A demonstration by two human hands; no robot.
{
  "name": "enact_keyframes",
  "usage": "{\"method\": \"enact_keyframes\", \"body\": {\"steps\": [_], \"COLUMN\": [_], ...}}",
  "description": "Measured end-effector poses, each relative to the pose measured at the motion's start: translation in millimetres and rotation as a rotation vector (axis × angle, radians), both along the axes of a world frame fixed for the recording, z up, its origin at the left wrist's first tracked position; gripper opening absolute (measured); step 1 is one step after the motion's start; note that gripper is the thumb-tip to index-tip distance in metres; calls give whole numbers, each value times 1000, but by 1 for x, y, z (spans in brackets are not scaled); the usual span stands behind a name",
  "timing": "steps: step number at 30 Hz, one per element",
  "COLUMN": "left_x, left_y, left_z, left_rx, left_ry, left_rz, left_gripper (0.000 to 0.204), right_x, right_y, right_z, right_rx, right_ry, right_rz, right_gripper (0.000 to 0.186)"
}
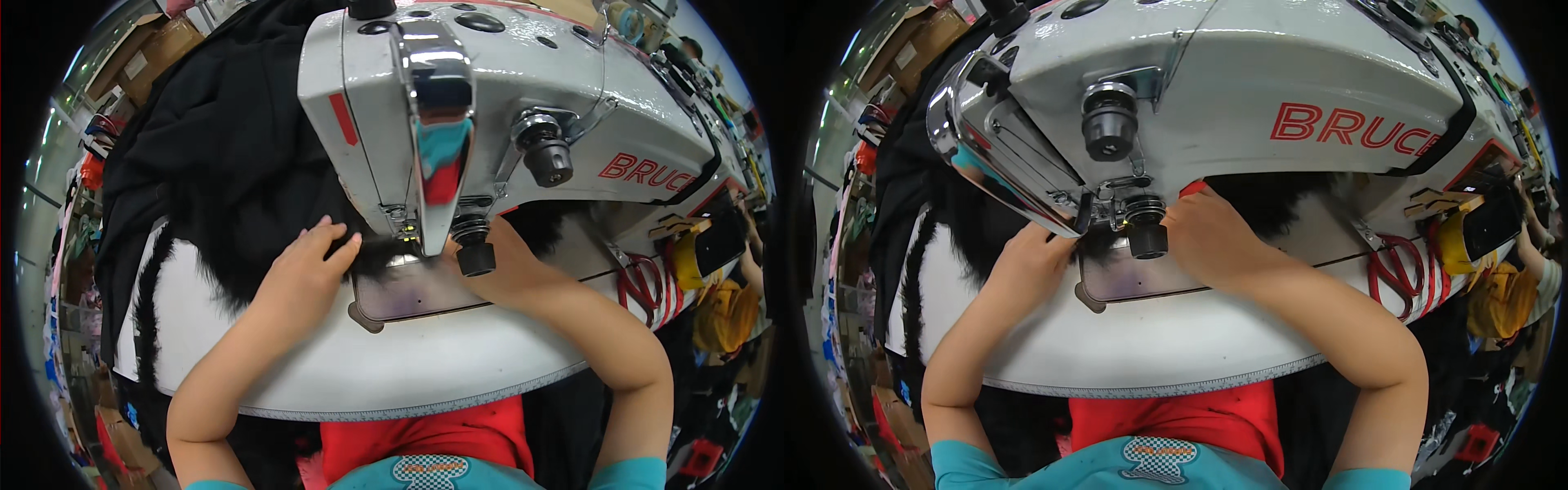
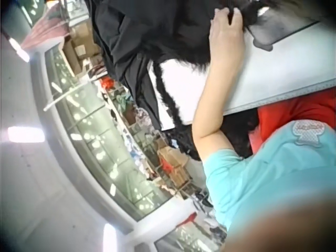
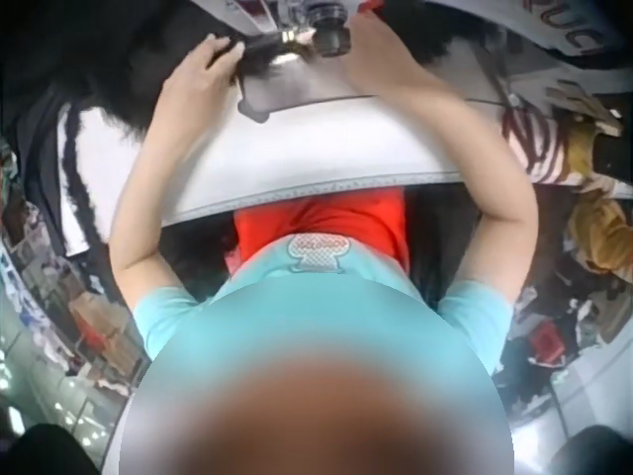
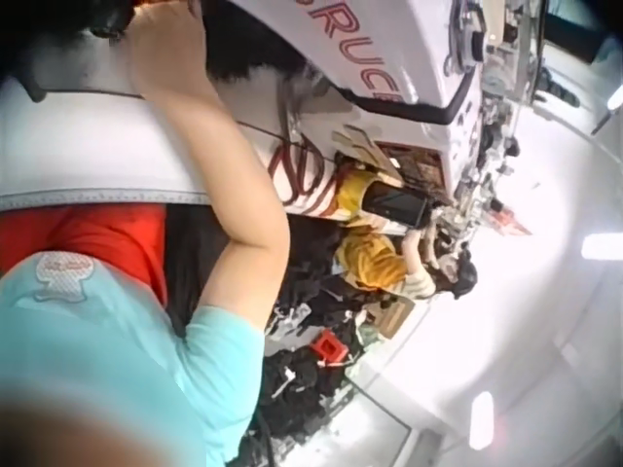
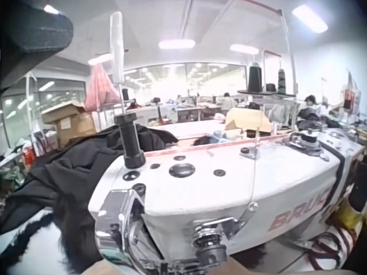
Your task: Sewing a black fur trim onto a garment using an industrial sewing machine.
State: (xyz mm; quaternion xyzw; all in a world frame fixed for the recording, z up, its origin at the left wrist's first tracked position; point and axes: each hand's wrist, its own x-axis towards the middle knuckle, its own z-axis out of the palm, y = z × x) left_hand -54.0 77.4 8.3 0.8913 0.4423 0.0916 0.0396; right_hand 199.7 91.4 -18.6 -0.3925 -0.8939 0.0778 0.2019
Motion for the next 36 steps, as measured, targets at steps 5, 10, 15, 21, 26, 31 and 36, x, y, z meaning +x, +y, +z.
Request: {"method": "enact_keyframes", "body": {"steps": [5,10,15,21,26,31,36], "left_x": [22,30,23,24,24,29,36], "left_y": [-6,-2,-10,7,9,6,9], "left_z": [-2,-6,-7,-14,-14,-14,-16], "left_rx": [111,19,47,147,287,263,46], "left_ry": [-381,-455,-289,-9,-26,-158,-209], "left_rz": [-156,-207,-162,-156,-347,-324,-217], "left_gripper": [19,22,26,32,37,30,21], "right_x": [0,-11,-20,-4,13,12,14], "right_y": [-11,-18,-18,-10,-1,-1,2], "right_z": [0,12,23,11,-3,-14,-23], "right_rx": [178,-199,-717,-187,313,170,173], "right_ry": [181,272,316,95,92,61,-21], "right_rz": [99,43,-98,69,234,161,163], "right_gripper": [11,12,17,14,6,4,9]}}
